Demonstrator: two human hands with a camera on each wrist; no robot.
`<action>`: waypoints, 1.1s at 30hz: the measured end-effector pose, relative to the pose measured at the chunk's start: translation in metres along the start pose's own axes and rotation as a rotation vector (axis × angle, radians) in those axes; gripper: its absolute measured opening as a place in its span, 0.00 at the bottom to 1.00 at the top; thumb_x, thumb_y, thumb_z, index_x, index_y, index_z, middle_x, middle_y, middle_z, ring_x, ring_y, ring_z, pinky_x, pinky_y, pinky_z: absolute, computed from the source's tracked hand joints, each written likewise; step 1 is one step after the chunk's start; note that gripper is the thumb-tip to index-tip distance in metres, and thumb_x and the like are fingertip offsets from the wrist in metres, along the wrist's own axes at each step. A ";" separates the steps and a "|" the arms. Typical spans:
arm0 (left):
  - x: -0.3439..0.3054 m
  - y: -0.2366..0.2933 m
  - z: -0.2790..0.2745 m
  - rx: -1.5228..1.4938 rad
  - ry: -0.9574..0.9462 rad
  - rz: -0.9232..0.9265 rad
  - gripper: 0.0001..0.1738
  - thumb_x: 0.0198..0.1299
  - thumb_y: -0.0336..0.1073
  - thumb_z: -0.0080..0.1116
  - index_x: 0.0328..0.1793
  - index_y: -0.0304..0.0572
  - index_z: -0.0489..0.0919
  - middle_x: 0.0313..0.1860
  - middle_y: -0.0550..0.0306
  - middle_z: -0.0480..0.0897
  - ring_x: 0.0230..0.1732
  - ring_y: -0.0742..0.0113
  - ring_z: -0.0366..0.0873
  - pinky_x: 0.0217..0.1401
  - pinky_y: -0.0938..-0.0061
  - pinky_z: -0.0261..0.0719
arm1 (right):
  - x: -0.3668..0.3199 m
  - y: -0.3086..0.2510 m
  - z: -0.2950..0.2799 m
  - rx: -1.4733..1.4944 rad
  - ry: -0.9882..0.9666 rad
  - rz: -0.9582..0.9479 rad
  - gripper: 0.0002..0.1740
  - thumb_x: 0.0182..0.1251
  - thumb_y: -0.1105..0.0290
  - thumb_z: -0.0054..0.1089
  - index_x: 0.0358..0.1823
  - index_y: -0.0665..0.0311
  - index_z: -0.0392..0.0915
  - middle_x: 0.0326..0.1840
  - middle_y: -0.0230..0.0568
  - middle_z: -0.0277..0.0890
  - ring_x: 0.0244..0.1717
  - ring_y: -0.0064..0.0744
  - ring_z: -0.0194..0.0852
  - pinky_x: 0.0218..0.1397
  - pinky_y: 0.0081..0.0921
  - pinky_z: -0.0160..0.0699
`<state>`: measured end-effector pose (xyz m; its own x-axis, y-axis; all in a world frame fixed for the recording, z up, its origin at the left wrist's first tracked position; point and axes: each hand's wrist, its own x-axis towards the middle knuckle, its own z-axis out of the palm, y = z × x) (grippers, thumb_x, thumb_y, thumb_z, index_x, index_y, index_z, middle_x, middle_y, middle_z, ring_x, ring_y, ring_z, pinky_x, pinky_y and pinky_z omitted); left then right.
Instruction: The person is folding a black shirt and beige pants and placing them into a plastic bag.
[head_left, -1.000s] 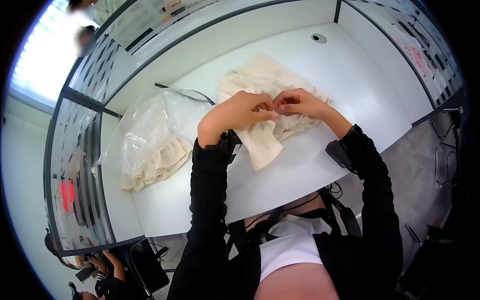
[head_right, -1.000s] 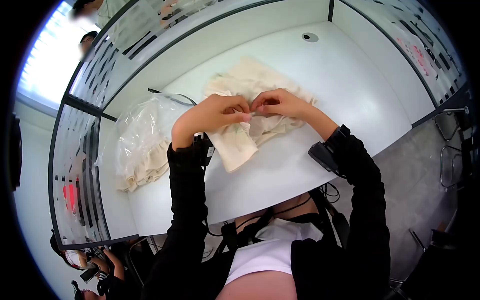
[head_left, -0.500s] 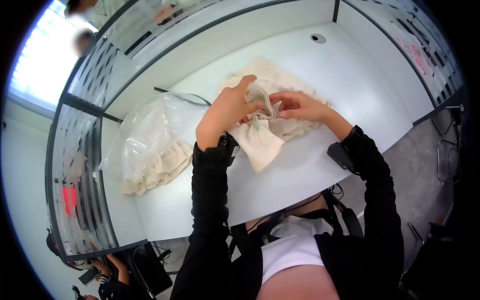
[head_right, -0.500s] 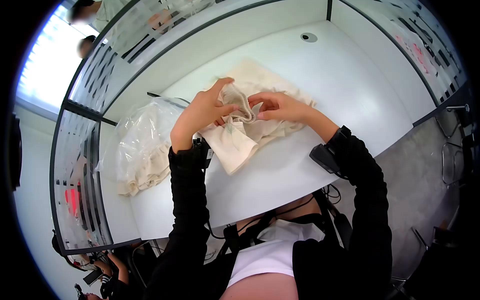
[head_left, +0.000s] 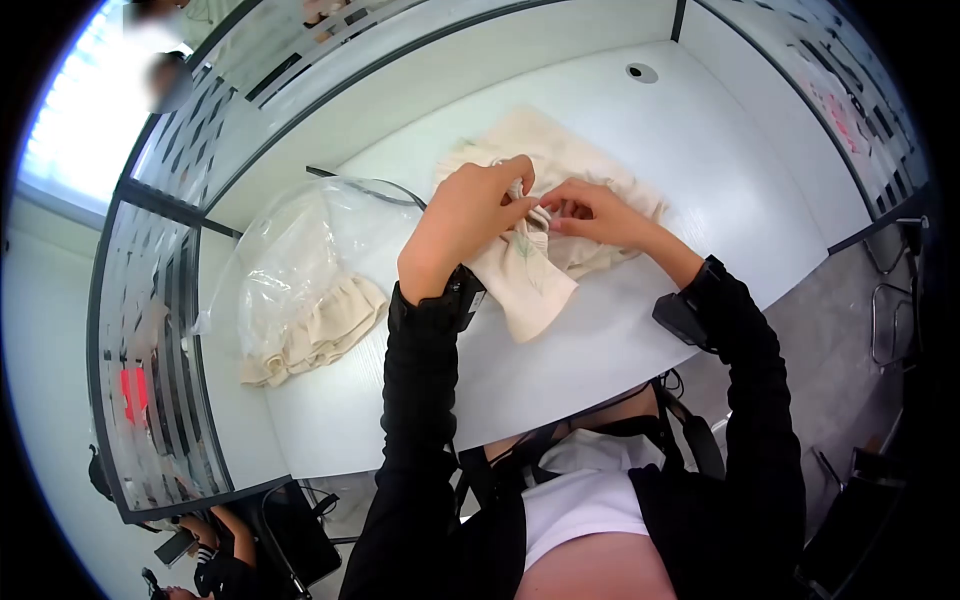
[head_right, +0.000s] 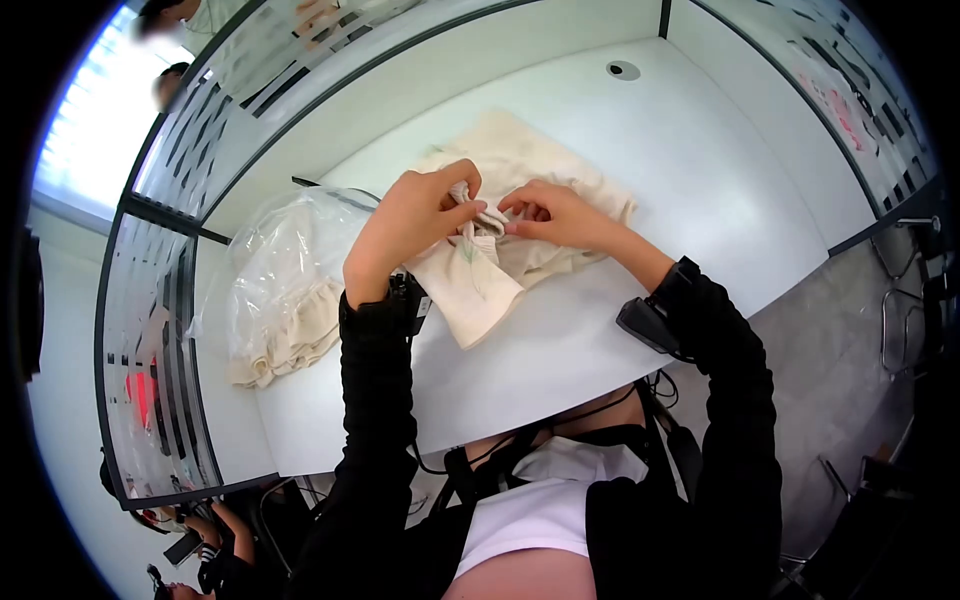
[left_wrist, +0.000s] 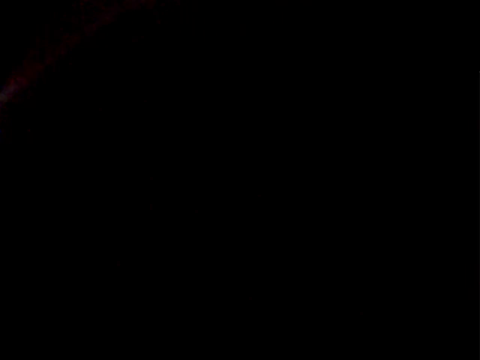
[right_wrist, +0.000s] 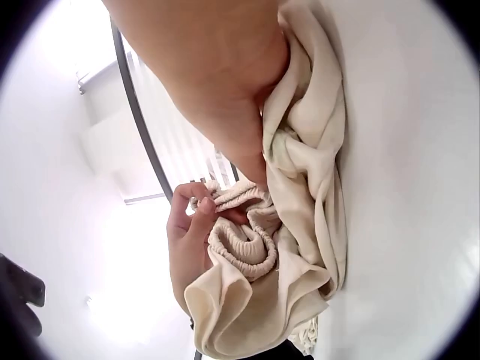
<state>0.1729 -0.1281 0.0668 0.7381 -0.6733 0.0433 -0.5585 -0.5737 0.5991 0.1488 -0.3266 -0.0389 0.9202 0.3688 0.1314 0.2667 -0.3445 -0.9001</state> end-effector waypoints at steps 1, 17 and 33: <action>0.000 0.001 0.000 0.008 0.018 0.013 0.08 0.52 0.34 0.56 0.35 0.41 0.71 0.22 0.48 0.78 0.25 0.54 0.77 0.27 0.70 0.71 | -0.001 0.000 0.000 -0.003 -0.001 0.013 0.17 0.60 0.68 0.56 0.51 0.57 0.72 0.34 0.29 0.68 0.31 0.17 0.62 0.37 0.16 0.64; -0.001 0.029 0.003 -0.158 0.124 0.222 0.09 0.57 0.26 0.46 0.45 0.43 0.69 0.20 0.57 0.78 0.19 0.68 0.74 0.29 0.80 0.70 | -0.007 -0.011 -0.003 0.764 -0.047 0.150 0.22 0.68 0.64 0.43 0.61 0.62 0.60 0.58 0.36 0.63 0.58 0.25 0.62 0.60 0.29 0.63; -0.004 0.021 0.014 0.076 0.029 0.032 0.17 0.48 0.43 0.64 0.31 0.35 0.73 0.14 0.56 0.74 0.15 0.69 0.70 0.22 0.77 0.68 | -0.013 -0.020 -0.009 0.766 -0.086 -0.031 0.25 0.63 0.66 0.51 0.59 0.67 0.61 0.55 0.39 0.66 0.57 0.30 0.64 0.62 0.29 0.62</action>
<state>0.1528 -0.1437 0.0674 0.7291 -0.6791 0.0850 -0.6086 -0.5864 0.5346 0.1338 -0.3327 -0.0188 0.8815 0.4456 0.1564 -0.0102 0.3492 -0.9370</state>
